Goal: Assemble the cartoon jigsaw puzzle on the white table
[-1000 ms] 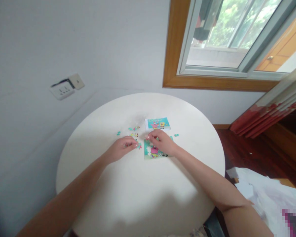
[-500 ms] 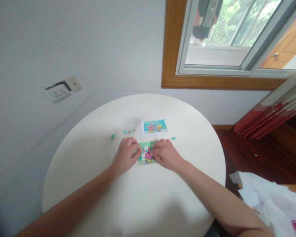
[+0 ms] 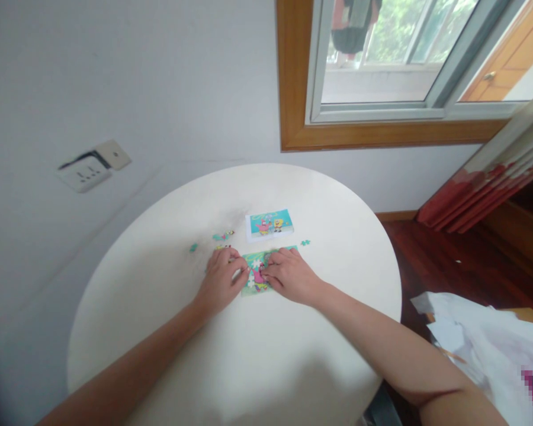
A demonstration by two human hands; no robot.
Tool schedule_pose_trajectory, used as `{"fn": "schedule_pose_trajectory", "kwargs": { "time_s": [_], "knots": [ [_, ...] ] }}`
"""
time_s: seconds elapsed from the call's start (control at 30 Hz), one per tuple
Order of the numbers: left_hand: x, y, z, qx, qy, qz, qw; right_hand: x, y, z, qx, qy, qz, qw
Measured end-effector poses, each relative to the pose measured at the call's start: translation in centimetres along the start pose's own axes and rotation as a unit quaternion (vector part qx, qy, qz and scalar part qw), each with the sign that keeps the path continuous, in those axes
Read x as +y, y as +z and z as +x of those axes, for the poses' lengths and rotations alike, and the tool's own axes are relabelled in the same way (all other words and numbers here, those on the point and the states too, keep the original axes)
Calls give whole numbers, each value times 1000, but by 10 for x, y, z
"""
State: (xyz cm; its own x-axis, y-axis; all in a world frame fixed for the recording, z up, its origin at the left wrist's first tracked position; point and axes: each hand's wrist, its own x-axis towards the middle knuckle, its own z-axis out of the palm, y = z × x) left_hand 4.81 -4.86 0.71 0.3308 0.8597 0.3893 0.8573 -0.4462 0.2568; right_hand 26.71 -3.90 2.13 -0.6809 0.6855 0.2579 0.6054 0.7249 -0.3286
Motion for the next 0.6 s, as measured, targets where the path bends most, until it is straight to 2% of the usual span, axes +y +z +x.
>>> {"fn": "schedule_pose_trajectory", "kwargs": {
  "time_s": [0.2,0.47,0.6],
  "knots": [
    [-1,1,-1,-3,2,-2,1000,1,3,0,6,-2,0,1000],
    [-13,3,3,14,-11,-71,997,3,4,-1,11,-9,5,1000],
    [-15,2,14,-11,2,-59,998,3,3,-1,9,-11,2,1000]
  ]
}}
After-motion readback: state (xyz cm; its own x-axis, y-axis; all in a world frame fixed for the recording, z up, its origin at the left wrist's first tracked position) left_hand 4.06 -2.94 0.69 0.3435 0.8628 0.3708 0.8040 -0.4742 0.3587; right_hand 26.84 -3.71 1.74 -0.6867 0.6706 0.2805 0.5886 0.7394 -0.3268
